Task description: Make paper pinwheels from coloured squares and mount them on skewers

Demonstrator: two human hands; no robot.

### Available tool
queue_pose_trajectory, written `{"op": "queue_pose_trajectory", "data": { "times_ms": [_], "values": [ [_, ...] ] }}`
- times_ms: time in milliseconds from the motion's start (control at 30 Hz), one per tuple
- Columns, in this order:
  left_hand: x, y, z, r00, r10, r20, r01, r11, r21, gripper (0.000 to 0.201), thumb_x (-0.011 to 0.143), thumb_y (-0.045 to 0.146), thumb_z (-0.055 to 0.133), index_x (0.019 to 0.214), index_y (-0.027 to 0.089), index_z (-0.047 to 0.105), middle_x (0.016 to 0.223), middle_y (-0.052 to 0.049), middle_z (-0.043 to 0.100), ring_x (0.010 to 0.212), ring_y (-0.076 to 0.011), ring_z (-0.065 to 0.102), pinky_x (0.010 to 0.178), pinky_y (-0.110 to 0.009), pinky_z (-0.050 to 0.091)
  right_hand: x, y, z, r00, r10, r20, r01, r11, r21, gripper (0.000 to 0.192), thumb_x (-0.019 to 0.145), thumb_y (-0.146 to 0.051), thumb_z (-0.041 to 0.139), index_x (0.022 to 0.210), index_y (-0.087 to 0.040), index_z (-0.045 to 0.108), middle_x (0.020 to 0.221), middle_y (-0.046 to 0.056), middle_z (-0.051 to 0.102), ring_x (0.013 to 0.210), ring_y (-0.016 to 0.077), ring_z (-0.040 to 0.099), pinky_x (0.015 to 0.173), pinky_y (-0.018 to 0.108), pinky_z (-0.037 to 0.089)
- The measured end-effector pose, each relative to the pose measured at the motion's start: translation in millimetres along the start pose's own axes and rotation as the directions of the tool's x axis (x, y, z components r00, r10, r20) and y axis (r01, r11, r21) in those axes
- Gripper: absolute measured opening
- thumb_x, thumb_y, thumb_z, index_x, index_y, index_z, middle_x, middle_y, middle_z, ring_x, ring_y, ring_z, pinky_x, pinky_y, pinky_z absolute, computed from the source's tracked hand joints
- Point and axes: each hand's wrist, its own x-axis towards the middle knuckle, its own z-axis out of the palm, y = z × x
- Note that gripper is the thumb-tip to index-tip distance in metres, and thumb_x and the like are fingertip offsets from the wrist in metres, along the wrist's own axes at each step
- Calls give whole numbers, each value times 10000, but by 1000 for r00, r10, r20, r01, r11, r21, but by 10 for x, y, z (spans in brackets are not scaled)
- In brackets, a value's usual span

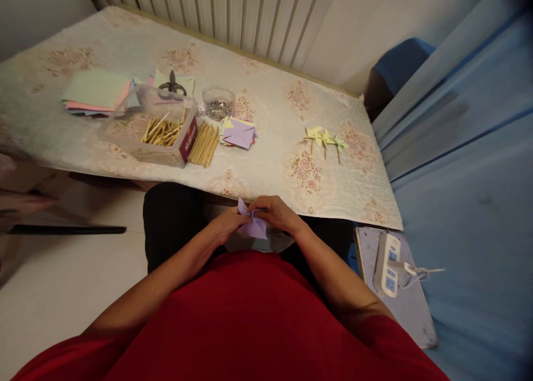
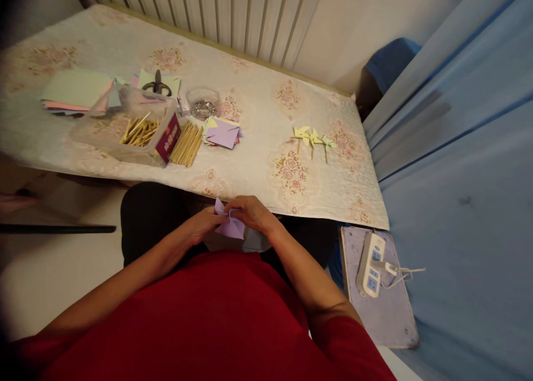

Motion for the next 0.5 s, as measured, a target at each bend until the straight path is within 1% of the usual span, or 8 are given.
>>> {"op": "queue_pose_trajectory", "data": {
  "times_ms": [100,200,333,500],
  "values": [
    [-18,24,17,1000,-10,-15,9,998,-69,135,616,123,613,745,145,647,621,15,618,539,-101,510,532,-217,350,-3,-2,8,1000,3,8,-4,1000,10,204,796,-88,575,911,-198,704,901,18,662,834,131,594,790,254,435],
    [-35,43,34,1000,-19,-20,18,997,-74,111,624,115,608,725,147,643,578,25,593,510,-93,486,513,-215,330,-3,-5,12,1000,7,-5,-7,1000,13,207,786,-78,578,903,-195,703,891,17,660,825,131,591,783,252,433],
    [-45,55,46,1000,-14,-27,11,997,-83,124,619,119,614,736,144,645,612,13,610,534,-100,502,524,-217,338,0,-4,15,1000,27,-9,-27,999,19,214,780,-73,575,903,-194,702,899,21,665,818,133,591,770,250,434],
    [-19,21,25,999,-3,-37,2,999,-44,132,611,141,624,740,145,650,617,13,606,531,-98,490,521,-219,322,5,2,20,999,37,-7,-37,999,15,209,784,-82,572,899,-200,701,890,16,671,818,133,591,779,251,434]
  ]
}}
